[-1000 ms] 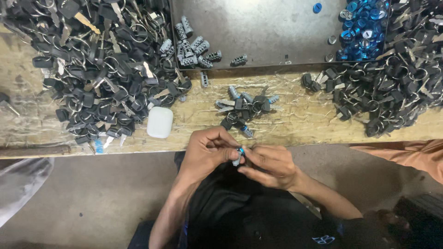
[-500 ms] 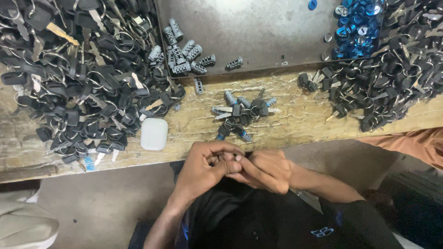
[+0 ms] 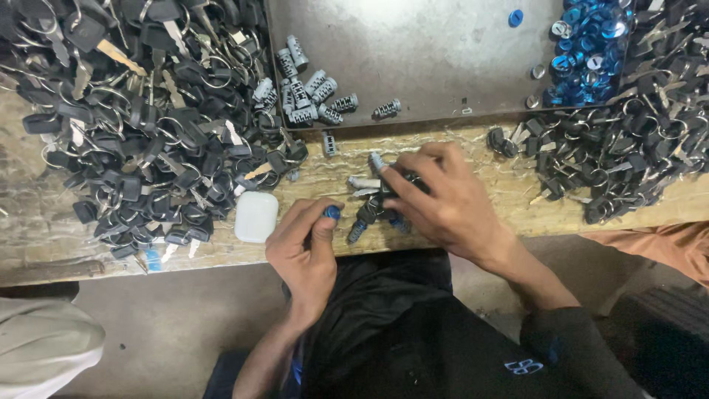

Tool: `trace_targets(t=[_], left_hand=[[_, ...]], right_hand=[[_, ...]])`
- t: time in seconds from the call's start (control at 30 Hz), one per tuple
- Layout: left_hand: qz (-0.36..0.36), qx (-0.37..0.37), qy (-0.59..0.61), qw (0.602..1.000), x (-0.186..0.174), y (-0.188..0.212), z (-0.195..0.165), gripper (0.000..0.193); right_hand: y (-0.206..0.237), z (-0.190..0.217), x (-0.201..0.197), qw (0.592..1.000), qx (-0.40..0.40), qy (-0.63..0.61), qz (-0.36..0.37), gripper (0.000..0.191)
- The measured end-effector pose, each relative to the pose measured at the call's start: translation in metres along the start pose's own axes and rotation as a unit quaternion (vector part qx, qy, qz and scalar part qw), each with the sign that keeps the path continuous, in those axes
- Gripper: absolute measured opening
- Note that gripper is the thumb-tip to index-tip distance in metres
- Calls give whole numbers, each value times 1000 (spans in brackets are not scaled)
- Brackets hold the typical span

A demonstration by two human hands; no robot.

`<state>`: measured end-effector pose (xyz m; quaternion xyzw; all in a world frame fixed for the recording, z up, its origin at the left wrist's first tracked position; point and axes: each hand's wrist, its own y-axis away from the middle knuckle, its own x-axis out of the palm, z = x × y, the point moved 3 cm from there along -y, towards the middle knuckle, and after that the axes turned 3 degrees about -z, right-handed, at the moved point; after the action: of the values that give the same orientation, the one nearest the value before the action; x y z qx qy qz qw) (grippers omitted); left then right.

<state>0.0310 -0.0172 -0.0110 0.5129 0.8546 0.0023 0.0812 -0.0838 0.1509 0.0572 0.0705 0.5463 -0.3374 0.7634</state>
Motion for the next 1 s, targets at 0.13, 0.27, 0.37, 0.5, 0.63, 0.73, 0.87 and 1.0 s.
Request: trace_targets(t=[0.13, 0.27, 0.37, 0.5, 0.63, 0.73, 0.87, 1.0], left_hand=[[30, 19, 20, 999, 6, -22, -2, 17], [103, -38, 169, 980, 18, -30, 7, 23], [149, -55, 215, 964, 22, -32, 14, 27], [170, -64, 253, 950, 23, -36, 16, 30], [167, -67, 277, 944, 25, -39, 14, 31], [166, -37, 256, 952, 27, -38, 13, 30], [146, 1, 168, 975, 20, -38, 8, 25], [187, 132, 22, 973, 9, -43, -7, 15]], right_hand=[[6, -5, 4, 984, 52, -168, -13, 26], [17, -18, 3, 922, 130, -364, -21, 16], [18, -26, 10, 909, 144, -391, -17, 14], [20, -29, 15, 892, 172, -417, -33, 11], [19, -24, 5, 902, 202, -369, -95, 10], [13, -16, -3, 926, 196, -304, -107, 9], [6, -3, -14, 961, 138, -222, -90, 11], [4, 13, -17, 986, 27, -125, -102, 18]])
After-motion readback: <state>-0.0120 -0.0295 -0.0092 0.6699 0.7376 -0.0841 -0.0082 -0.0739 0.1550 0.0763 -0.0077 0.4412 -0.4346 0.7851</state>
